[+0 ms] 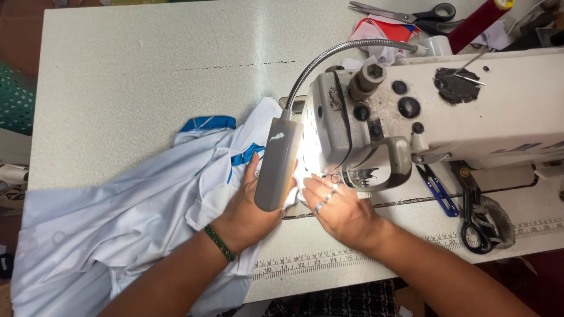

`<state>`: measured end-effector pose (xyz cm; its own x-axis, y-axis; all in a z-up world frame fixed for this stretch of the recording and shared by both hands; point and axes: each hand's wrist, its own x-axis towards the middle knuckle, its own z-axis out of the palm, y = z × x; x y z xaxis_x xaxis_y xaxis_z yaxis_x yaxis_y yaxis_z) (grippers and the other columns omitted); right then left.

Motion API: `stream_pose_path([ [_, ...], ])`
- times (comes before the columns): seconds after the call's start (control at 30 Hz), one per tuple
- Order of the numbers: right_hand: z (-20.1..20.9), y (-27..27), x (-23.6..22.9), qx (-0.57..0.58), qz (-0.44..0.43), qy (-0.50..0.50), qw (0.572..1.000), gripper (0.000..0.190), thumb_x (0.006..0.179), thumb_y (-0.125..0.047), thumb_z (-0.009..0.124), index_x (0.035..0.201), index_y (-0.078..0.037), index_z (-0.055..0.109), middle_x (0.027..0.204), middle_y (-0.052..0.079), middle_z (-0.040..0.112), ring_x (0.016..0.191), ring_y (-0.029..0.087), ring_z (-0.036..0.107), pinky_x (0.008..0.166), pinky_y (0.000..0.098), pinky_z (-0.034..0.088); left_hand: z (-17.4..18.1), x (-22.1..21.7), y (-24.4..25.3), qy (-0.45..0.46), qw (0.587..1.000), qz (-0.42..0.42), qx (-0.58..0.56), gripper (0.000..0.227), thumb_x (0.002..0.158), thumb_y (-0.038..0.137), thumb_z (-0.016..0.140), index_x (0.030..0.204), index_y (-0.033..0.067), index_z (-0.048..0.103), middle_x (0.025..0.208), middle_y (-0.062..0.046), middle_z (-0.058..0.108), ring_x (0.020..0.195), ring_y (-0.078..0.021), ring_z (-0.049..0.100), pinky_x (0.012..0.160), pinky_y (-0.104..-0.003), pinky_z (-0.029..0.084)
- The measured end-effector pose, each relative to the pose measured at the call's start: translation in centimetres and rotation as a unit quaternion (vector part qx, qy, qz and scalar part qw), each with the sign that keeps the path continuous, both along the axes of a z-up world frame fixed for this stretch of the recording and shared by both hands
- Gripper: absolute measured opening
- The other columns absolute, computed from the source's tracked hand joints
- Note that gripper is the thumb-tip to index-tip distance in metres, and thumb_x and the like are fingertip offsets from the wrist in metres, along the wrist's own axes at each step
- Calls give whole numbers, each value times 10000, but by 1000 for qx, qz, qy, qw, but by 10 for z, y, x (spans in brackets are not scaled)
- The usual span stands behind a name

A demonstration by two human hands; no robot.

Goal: Trimming and inspecting a white and blue sports jersey at a sewing workstation using scissors.

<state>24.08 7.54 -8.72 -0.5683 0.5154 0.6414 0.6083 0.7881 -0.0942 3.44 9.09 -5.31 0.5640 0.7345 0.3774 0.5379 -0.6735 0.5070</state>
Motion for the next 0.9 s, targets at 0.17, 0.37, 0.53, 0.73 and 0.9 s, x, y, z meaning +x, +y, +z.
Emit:
stream_pose_path([
  [0.17,49,-4,-3,-80,8,63,995,242,889,-123,565,1101,-59,663,1078,77,663,1005,236,649,871,355,522,1,8,-11,-61,962,52,261,88,838,-16,577,831,62,617,832,-73,584,736,-269,606,899,-500,427],
  [0.37,49,6,3,-108,140,30,984,245,900,71,456,1091,85,608,1111,245,626,1074,393,613,1007,442,470,47,3,-27,-5,946,-90,310,141,892,-89,500,868,-27,623,712,-78,476,712,-242,596,524,-348,440],
  [0.53,47,10,9,-63,119,1,991,217,901,18,505,1062,31,649,1093,204,656,1042,342,647,959,417,494,44,4,-24,-11,949,-127,287,126,878,-89,523,907,-39,635,800,-132,588,826,-302,655,535,-357,507],
  [0.73,47,3,7,-112,171,21,979,278,788,218,525,1039,139,617,995,313,658,967,406,670,956,433,539,42,5,-21,-23,950,-154,271,144,859,-102,512,904,-61,642,811,-146,620,816,-331,675,759,-435,579],
  [0.9,54,5,7,-85,155,27,984,203,920,-1,475,1000,111,624,989,245,643,957,386,645,930,455,520,46,6,-17,-17,949,-154,275,143,891,-71,501,902,-44,642,812,-123,606,810,-286,643,772,-393,554],
])
